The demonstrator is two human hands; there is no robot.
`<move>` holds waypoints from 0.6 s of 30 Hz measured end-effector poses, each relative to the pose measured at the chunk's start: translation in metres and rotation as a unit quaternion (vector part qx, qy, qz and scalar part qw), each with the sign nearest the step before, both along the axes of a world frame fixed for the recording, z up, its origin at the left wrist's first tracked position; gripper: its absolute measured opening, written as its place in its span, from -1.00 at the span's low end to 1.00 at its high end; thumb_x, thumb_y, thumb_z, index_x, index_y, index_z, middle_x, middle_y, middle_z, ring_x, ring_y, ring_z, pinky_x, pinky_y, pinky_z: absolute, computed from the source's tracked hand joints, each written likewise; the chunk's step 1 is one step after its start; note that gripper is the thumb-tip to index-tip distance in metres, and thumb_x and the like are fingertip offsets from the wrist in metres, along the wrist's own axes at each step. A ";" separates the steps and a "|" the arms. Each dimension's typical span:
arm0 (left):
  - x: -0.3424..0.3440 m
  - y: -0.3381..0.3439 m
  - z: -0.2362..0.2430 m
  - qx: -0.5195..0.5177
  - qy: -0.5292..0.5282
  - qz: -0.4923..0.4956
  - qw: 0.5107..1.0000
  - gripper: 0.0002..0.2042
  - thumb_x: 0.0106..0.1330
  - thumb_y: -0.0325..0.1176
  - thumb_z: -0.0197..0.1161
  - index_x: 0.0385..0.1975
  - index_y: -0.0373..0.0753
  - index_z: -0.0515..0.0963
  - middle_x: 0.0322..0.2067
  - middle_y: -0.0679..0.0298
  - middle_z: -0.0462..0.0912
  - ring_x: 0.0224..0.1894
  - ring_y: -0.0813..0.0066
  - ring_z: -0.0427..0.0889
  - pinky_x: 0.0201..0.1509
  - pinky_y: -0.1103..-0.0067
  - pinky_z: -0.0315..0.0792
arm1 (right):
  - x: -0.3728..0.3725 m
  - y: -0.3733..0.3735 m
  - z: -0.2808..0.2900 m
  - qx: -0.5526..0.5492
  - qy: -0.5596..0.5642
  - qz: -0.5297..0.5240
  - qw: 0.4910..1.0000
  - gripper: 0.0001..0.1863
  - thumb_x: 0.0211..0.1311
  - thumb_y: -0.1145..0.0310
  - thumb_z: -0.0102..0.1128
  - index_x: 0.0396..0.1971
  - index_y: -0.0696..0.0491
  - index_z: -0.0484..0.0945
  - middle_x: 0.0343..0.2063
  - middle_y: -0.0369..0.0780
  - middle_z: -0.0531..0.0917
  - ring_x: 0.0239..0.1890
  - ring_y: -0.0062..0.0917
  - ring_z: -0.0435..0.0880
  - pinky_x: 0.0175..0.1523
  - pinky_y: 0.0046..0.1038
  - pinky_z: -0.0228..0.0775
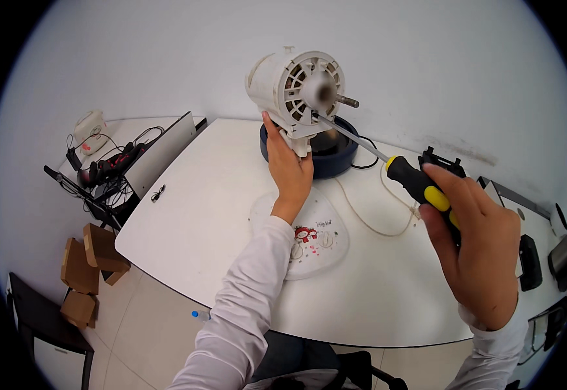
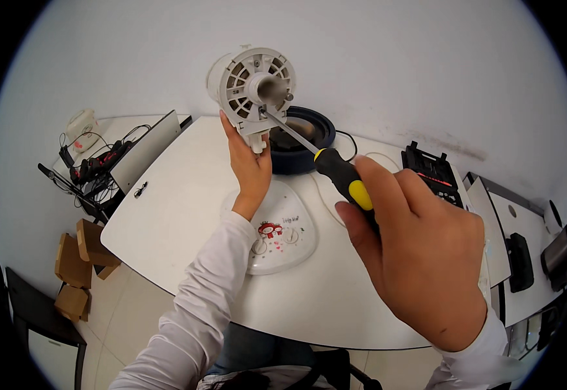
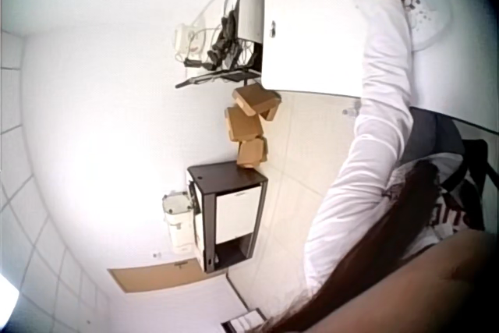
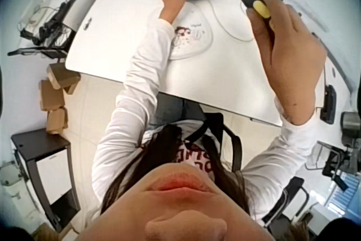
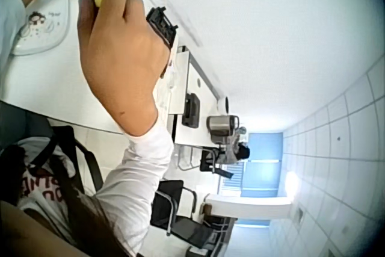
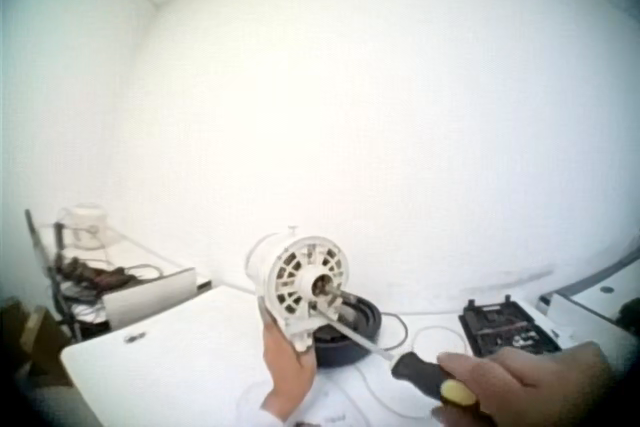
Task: The person uses a screwdriver to tighten screws on the internal motor housing of a disassembled white fan. They repeatedly rotate the fan head to access different screw locations and tighten them. The fan remains disassembled on the table throughout the clip.
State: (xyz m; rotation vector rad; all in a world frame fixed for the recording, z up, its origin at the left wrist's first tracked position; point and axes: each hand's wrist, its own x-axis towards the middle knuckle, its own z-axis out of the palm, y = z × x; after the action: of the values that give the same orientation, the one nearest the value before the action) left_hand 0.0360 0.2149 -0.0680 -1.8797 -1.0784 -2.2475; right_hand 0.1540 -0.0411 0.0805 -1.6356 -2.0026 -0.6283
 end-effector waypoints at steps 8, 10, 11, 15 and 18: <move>-0.002 0.000 -0.003 0.005 0.002 -0.001 1.000 -0.19 0.12 -0.48 0.18 0.30 -0.28 -0.21 -0.02 -0.08 0.39 -0.04 0.00 0.45 -0.01 0.42 0.32 | -0.002 0.004 -0.006 0.001 -0.009 -0.005 1.000 -0.59 -0.21 0.63 0.28 -0.26 0.13 0.38 -0.35 -0.18 0.45 -0.44 -0.31 0.55 -0.41 -0.42 0.40; 0.000 0.001 -0.001 -0.001 -0.019 -0.021 1.000 -0.20 0.12 -0.49 0.19 0.30 -0.26 -0.19 -0.02 -0.07 0.40 -0.04 0.04 0.46 0.00 0.44 0.33 | 0.008 0.010 0.000 0.095 -0.070 -0.004 0.993 -0.75 -0.07 0.57 0.17 -0.31 0.11 0.45 -0.42 -0.22 0.46 -0.49 -0.41 0.52 -0.50 -0.47 0.34; 0.000 0.001 0.000 -0.010 -0.034 -0.039 0.999 -0.20 0.11 -0.49 0.19 0.30 -0.25 -0.18 -0.02 -0.06 0.41 -0.04 0.05 0.47 0.00 0.45 0.33 | 0.013 0.013 0.004 0.159 -0.103 0.014 0.982 -0.77 -0.11 0.52 0.21 -0.35 0.14 0.50 -0.42 -0.25 0.49 -0.52 -0.44 0.50 -0.50 -0.51 0.33; 0.001 0.000 0.001 -0.014 -0.064 -0.055 0.996 -0.21 0.10 -0.51 0.20 0.30 -0.21 -0.14 -0.03 -0.03 0.43 -0.04 0.11 0.48 0.02 0.48 0.32 | 0.030 0.025 0.010 0.218 -0.195 0.039 0.955 -0.73 -0.06 0.46 0.24 -0.28 0.15 0.52 -0.43 -0.23 0.54 -0.56 -0.49 0.48 -0.53 -0.54 0.30; 0.000 -0.005 0.002 -0.027 -0.059 -0.049 0.997 -0.21 0.09 -0.51 0.20 0.30 -0.21 -0.13 -0.03 -0.03 0.43 -0.04 0.11 0.48 0.01 0.47 0.33 | 0.030 0.021 0.001 0.095 -0.024 0.052 0.994 -0.79 0.03 0.45 0.21 -0.30 0.16 0.51 -0.49 -0.21 0.54 -0.63 -0.49 0.43 -0.53 -0.57 0.27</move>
State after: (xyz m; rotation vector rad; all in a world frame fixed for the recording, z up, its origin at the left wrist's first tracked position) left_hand 0.0363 0.2103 -0.0664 -1.8809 -1.0959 -2.4347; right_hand 0.1843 -0.0199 0.0811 -1.4073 -1.9799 -0.7990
